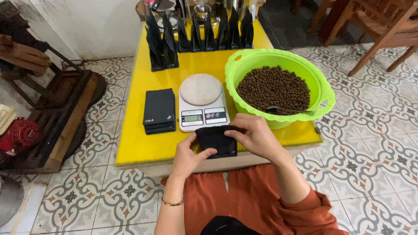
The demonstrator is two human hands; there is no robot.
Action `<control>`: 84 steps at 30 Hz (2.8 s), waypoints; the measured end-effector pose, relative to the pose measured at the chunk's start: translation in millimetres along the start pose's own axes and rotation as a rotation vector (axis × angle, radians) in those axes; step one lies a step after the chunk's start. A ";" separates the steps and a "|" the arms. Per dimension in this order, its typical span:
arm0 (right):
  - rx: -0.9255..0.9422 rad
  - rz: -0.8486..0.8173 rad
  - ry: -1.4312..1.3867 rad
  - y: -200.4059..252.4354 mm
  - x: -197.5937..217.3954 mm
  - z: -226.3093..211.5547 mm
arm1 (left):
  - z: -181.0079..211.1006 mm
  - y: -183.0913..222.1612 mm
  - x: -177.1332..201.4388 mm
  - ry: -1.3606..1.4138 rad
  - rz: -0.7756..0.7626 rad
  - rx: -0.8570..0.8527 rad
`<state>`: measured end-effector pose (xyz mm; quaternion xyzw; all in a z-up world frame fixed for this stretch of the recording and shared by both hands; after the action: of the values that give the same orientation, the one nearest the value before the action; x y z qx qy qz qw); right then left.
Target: The person scoops coffee beans from a bowl into a black bag on a digital scale until it reaches a specific weight, then seals the bag.
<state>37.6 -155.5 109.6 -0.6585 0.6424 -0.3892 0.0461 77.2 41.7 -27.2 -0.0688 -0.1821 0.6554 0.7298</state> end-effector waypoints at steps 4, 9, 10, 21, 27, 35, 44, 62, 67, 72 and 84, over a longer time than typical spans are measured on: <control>-0.009 -0.040 0.123 -35.1 14.4 -20.4 | -7.8 -0.5 11.1 0.085 0.004 0.066; -0.117 0.032 0.319 -104.5 36.9 -51.8 | 16.8 -12.1 36.5 -0.278 0.078 -0.137; -0.115 0.035 0.320 -125.6 33.8 -46.9 | 13.9 -12.4 34.3 -0.278 0.078 -0.140; -0.416 0.112 0.382 -298.6 -53.3 111.0 | -12.6 -10.4 29.8 -0.540 0.055 -0.208; -0.508 0.221 0.335 -318.0 -93.1 192.8 | -10.2 -10.7 31.0 -0.576 0.062 -0.218; -0.511 0.330 0.214 -318.7 -131.1 241.4 | -13.2 -12.9 33.0 -0.589 0.054 -0.115; -0.487 0.369 0.125 -333.5 -153.0 263.3 | -17.4 -11.7 32.6 -0.595 0.128 -0.114; -0.598 0.392 -0.015 -319.8 -164.9 276.3 | -15.0 -14.5 31.3 -0.642 0.102 -0.095; -0.615 0.369 0.017 -291.7 -177.5 270.6 | -8.8 -14.7 31.8 -0.603 0.084 -0.061; -0.083 0.090 0.186 -254.8 -207.4 193.2 | 20.9 -7.6 40.7 -0.488 0.253 -0.310; 0.145 -0.480 0.739 -110.4 -247.2 96.2 | 7.3 4.1 92.3 0.027 0.769 -0.124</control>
<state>213.8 39.1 -7.2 -0.6008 0.4160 -0.6419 -0.2322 77.7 131.8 -5.6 -0.1844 -0.1726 0.8680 0.4276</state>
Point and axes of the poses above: each hand's wrist, its own y-axis away from the middle knuckle, its own x-axis out of the back of the hand, z = x × y, the point moved 7 cm from there along -y, towards the middle knuckle, and after that the axes turned 4 degrees about z, right-handed, at the moved point
